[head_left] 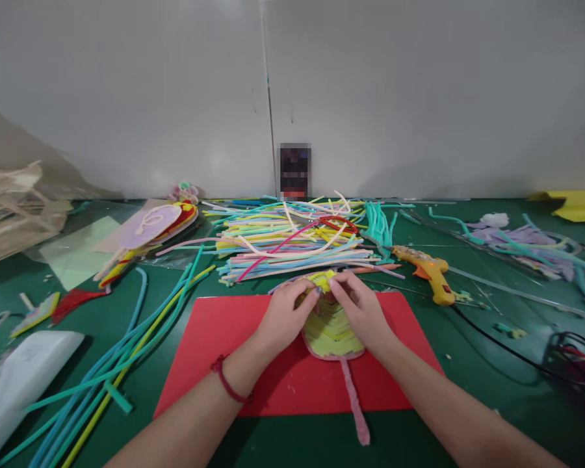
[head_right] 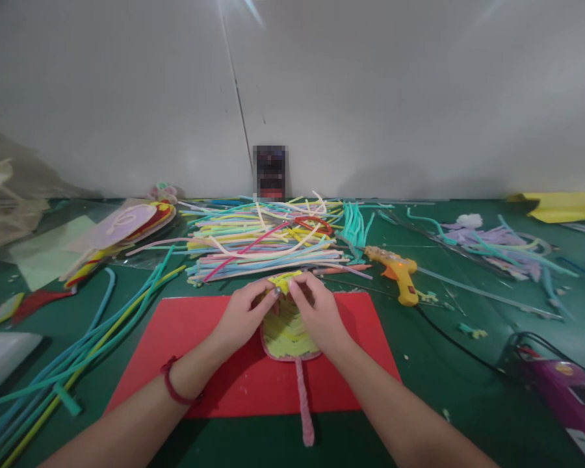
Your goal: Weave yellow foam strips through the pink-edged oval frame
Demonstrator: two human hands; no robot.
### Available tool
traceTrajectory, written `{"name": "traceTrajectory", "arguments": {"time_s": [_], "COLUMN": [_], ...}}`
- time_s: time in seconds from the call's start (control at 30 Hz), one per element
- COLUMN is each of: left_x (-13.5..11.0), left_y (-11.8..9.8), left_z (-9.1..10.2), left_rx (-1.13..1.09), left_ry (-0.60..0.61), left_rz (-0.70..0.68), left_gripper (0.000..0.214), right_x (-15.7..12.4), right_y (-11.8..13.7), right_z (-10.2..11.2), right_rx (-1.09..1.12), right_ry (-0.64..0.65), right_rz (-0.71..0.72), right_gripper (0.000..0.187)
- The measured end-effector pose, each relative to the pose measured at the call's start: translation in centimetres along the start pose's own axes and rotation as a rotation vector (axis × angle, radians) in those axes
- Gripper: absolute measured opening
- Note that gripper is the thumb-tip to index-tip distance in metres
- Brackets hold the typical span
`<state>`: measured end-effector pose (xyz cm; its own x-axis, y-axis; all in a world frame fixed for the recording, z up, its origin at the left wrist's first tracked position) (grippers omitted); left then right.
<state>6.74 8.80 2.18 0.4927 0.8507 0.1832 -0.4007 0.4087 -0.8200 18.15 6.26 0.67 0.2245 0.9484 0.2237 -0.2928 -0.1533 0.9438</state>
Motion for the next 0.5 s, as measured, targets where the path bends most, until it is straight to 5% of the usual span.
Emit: {"name": "traceTrajectory", "arguments": {"time_s": [0.17,0.5], "left_x": [0.0,-0.2], "left_y": [0.2,0.4], "left_z": [0.1,0.9], "left_rx": [-0.054,-0.073], "left_ry": [-0.027,-0.118], "left_rz": [0.015,0.008], "left_gripper": [0.014,0.014], "right_x": [0.0,-0.1], "right_y": [0.1,0.5], "right_z": [-0.2,-0.5], "right_rx": [-0.016,0.006], "right_ry": [0.014,0.045], "right_rz": [0.027,0.039], "right_gripper": [0.018,0.014]}}
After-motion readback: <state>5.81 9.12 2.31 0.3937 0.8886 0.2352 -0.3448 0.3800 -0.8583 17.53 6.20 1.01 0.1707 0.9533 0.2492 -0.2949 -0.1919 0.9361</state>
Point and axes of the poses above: each hand's wrist, its own x-axis towards the middle knuckle, its own z-axis out of the back of the hand, y = z × x, the point moved 9 cm from there along x, towards the middle knuckle, and after that the axes turned 3 degrees about -y, right-handed, at the moved point
